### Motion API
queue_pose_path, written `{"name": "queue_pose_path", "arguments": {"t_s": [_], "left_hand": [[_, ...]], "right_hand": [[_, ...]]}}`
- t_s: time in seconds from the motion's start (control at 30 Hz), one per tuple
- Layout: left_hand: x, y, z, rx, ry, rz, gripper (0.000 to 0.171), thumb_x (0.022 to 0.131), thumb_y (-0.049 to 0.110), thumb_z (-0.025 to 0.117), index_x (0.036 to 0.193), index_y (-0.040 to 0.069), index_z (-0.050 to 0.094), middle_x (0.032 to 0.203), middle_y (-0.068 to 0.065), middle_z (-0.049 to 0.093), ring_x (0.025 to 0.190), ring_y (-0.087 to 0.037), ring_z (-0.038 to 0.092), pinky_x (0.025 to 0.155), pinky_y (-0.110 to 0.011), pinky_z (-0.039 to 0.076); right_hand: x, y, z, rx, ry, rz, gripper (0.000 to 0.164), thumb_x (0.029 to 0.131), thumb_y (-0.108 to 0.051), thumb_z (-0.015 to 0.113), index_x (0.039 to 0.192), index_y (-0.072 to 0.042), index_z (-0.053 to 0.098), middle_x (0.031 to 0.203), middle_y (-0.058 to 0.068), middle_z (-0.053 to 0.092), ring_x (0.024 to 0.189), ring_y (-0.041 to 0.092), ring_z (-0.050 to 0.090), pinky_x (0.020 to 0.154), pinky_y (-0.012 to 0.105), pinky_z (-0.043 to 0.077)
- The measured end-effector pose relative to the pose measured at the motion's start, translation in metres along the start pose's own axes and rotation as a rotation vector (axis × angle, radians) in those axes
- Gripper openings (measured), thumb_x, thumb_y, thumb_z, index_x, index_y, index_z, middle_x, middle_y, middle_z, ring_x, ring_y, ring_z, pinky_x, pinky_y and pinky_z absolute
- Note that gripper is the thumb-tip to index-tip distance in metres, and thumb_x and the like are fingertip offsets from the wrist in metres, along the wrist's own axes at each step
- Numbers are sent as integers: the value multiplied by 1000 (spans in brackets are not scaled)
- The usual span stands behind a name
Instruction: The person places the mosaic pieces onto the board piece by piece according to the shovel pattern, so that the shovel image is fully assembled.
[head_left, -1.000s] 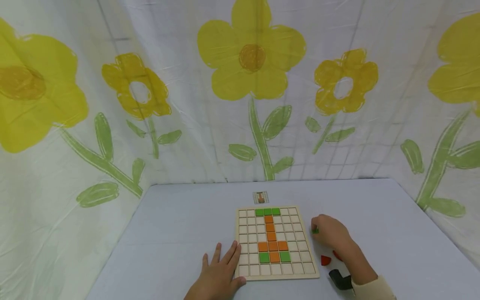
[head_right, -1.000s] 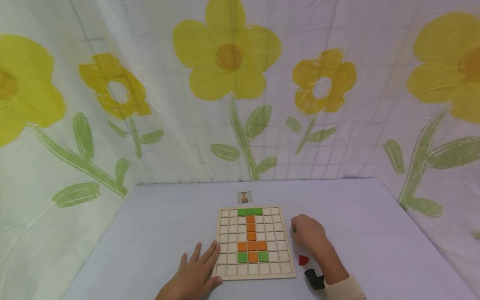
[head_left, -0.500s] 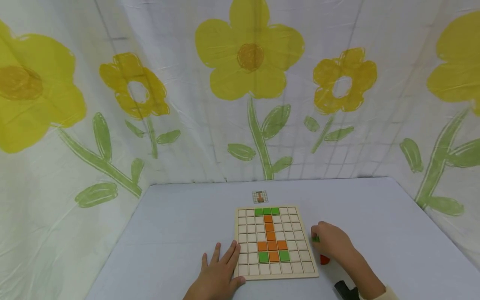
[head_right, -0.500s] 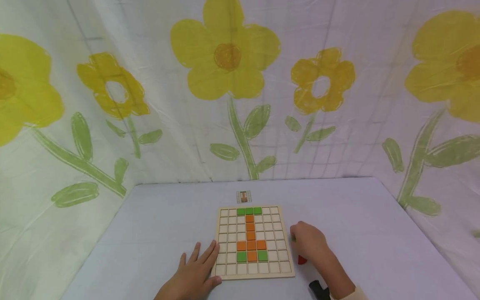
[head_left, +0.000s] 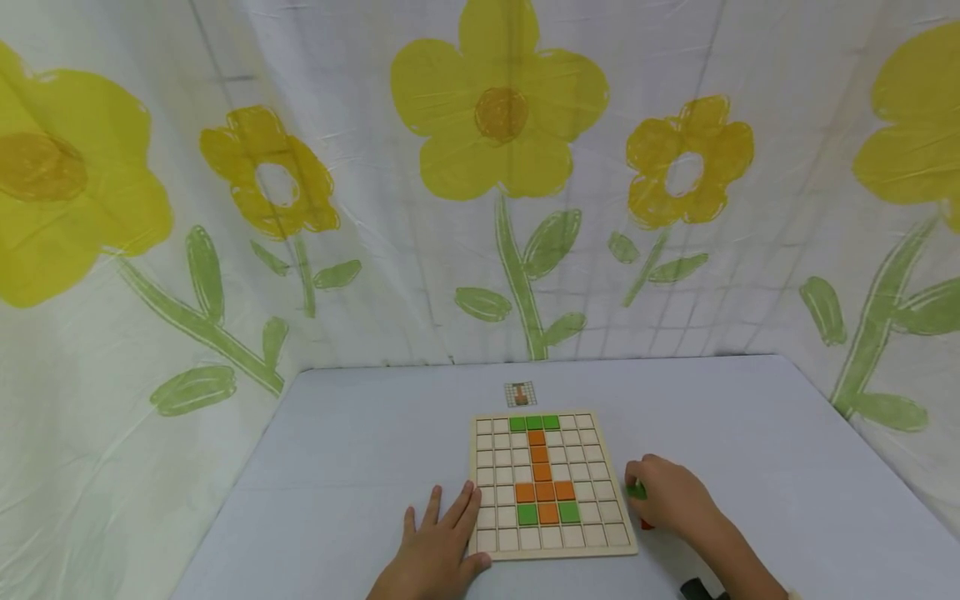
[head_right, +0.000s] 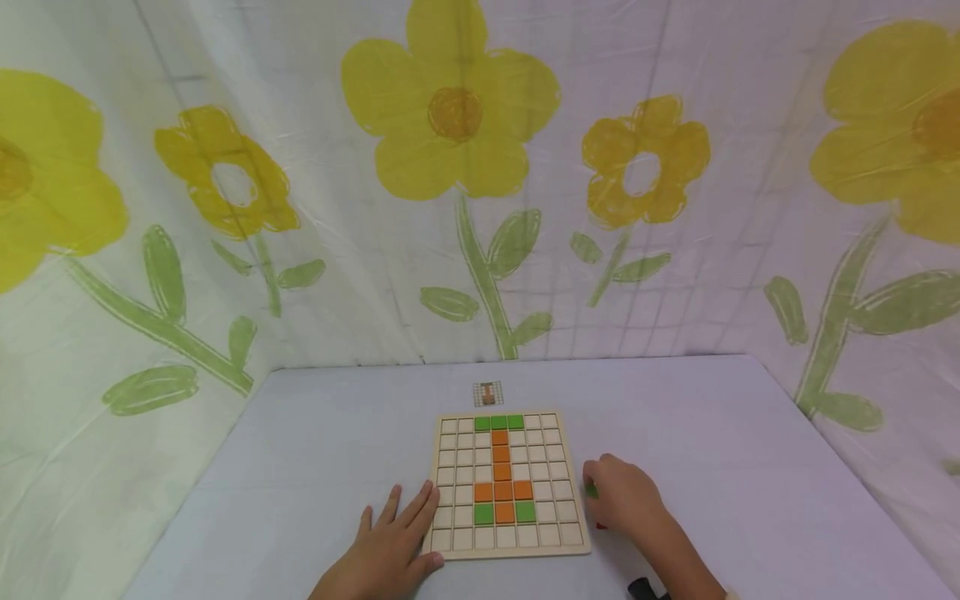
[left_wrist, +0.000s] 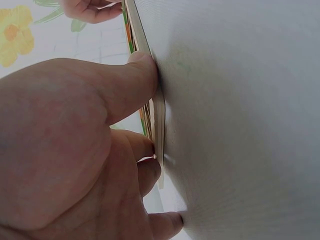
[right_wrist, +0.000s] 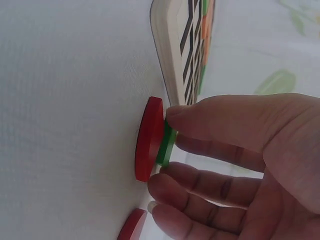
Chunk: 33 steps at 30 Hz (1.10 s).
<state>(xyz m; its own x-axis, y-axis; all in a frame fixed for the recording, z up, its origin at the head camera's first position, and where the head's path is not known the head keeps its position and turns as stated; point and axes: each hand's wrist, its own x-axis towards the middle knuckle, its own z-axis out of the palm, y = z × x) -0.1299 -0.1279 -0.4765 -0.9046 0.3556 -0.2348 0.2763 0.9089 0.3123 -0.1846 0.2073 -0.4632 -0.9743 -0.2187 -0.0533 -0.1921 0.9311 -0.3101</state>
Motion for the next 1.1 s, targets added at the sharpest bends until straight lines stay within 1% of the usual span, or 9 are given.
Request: {"name": "queue_pose_path", "arguments": {"t_s": [0.3,0.6,0.73,0.87,0.97,1.1], "left_hand": [[2,-1,2,-8,-2,-1,87,91,57,63,158,11,32,164,-8,25,144,-55,17,99,-83,16],[1,0,0,-14,-13,-13,87,91,56,63,158,10,32,164,-7,25,144,-54,17,99,-82,16],[2,0,1,0,-17,-16,87,91,57,63,158,11,32,164,-7,25,144,-54,18,99,-82,16],[3,-1,1,5,-21,-15,87,91,57,62,158,11,31,164,-7,25,144,-54,18,99,-82,16],[3,-1,2,10,-21,-15,87,91,58,62,158,12,32,164,-6,25,144,-54,18,99,-82,16],[4,-2,4,21,-12,-11,88,91,58,62,158,12,32,164,-6,25,144,-53,18,98,-83,17]], "right_hand": [[-7,-7,-4,34,17,3,18,78,-10,81,93,-9,72,79,0,55,62,13,47,54,30,43],[-13,-15,-4,24,73,-65,18,75,-10,81,89,-13,71,78,-4,55,63,11,45,56,29,43],[-15,-22,-3,25,78,-78,18,74,-11,84,87,-15,71,79,-5,56,64,10,46,58,29,45],[-17,-29,0,34,62,-91,18,74,-14,86,86,-16,72,79,-7,57,65,8,47,60,29,47],[-19,-33,3,33,56,-122,17,75,-15,85,86,-16,72,79,-8,56,64,7,46,60,28,47],[-20,-35,7,36,74,-197,15,75,-14,82,85,-15,71,77,-9,54,62,7,43,57,26,43]]}}
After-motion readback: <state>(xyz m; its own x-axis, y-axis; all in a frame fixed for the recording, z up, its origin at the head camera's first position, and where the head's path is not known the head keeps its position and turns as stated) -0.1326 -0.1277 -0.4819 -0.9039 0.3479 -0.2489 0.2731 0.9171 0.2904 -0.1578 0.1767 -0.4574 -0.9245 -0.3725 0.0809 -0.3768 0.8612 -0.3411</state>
